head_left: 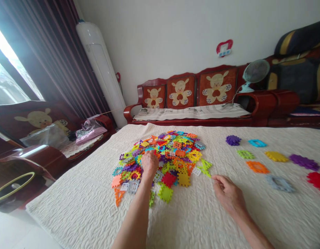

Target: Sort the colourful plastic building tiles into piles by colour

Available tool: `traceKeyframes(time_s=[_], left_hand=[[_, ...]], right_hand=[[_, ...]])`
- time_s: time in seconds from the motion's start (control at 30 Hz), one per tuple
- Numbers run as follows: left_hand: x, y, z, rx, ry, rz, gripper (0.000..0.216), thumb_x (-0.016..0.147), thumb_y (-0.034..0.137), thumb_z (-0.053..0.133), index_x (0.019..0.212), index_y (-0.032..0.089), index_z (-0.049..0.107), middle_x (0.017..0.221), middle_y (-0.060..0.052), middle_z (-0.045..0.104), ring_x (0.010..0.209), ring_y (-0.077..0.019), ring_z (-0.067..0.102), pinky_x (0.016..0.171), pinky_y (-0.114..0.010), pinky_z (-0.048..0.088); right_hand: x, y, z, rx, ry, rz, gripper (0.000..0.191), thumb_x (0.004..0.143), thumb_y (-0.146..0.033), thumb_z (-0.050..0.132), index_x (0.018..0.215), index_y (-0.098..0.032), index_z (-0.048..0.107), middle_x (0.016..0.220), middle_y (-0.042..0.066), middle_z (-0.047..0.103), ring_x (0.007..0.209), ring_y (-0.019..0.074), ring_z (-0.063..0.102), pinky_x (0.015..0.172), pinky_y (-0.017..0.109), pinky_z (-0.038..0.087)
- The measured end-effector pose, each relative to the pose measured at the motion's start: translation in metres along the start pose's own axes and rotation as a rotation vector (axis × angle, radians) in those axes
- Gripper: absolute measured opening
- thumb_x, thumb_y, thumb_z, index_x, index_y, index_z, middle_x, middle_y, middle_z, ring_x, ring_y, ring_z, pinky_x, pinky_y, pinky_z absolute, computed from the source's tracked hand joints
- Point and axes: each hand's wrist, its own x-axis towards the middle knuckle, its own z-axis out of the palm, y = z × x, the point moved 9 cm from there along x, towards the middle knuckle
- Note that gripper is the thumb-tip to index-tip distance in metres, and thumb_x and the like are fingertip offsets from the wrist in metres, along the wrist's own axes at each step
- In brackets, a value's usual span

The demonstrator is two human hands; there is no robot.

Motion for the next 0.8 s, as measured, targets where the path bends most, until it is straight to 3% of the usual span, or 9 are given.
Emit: traceKeyframes(time_s=[0.1, 0.2, 0.33, 0.47, 0.67, 0.8], left_hand=[[0.006, -0.036, -0.002, 0.068, -0.035, -0.094, 0.036, 0.081, 0.021, 0.049, 0.113, 0.019, 0.064, 0.112, -0.014, 0.064, 0.105, -0.0296, 0.058, 0.086, -0.040, 0.044], [0.005, -0.055, 0.001, 0.099, -0.060, -0.132, 0.036, 0.080, 0.027, 0.054, 0.114, 0.020, 0.063, 0.117, -0.014, 0.061, 0.107, -0.0310, 0.056, 0.086, -0.041, 0.045], [-0.002, -0.060, 0.007, 0.091, -0.036, -0.126, 0.044, 0.081, 0.028, 0.053, 0.124, 0.021, 0.058, 0.125, -0.013, 0.057, 0.110, -0.0289, 0.054, 0.092, -0.039, 0.041], [-0.005, -0.066, 0.006, 0.051, 0.007, -0.169, 0.049, 0.079, 0.025, 0.054, 0.128, 0.020, 0.056, 0.120, -0.014, 0.059, 0.111, -0.0297, 0.053, 0.093, -0.039, 0.040], [0.001, -0.073, 0.005, -0.119, 0.042, -0.224, 0.034, 0.077, 0.022, 0.053, 0.107, 0.022, 0.069, 0.108, -0.011, 0.067, 0.108, -0.0279, 0.058, 0.095, -0.039, 0.039], [0.005, -0.072, -0.001, -0.332, 0.080, -0.265, 0.034, 0.079, 0.028, 0.053, 0.108, 0.021, 0.069, 0.095, -0.008, 0.071, 0.100, -0.0252, 0.062, 0.090, -0.034, 0.042]], right_hand=[[0.000, -0.001, 0.000, -0.003, 0.013, -0.011, 0.026, 0.076, -0.032, 0.042, 0.084, -0.021, 0.064, 0.086, 0.006, 0.070, 0.075, 0.0194, 0.066, 0.074, 0.030, 0.051], [0.000, -0.001, 0.000, -0.003, 0.018, -0.018, 0.026, 0.076, -0.031, 0.042, 0.084, -0.020, 0.064, 0.086, 0.006, 0.070, 0.075, 0.0191, 0.066, 0.074, 0.030, 0.051], [0.000, -0.002, 0.000, 0.000, 0.020, -0.016, 0.026, 0.075, -0.031, 0.042, 0.083, -0.021, 0.064, 0.086, 0.006, 0.071, 0.074, 0.0193, 0.066, 0.073, 0.031, 0.051], [0.000, -0.003, -0.001, -0.006, 0.008, -0.010, 0.025, 0.076, -0.031, 0.042, 0.084, -0.021, 0.064, 0.086, 0.006, 0.070, 0.074, 0.0193, 0.066, 0.074, 0.031, 0.051], [0.000, -0.003, -0.001, -0.012, 0.015, -0.011, 0.025, 0.076, -0.032, 0.042, 0.084, -0.021, 0.063, 0.086, 0.006, 0.070, 0.074, 0.0192, 0.065, 0.073, 0.030, 0.051], [0.000, -0.002, 0.000, -0.019, 0.005, -0.008, 0.026, 0.076, -0.032, 0.042, 0.084, -0.021, 0.063, 0.086, 0.006, 0.070, 0.074, 0.0192, 0.065, 0.072, 0.030, 0.051]])
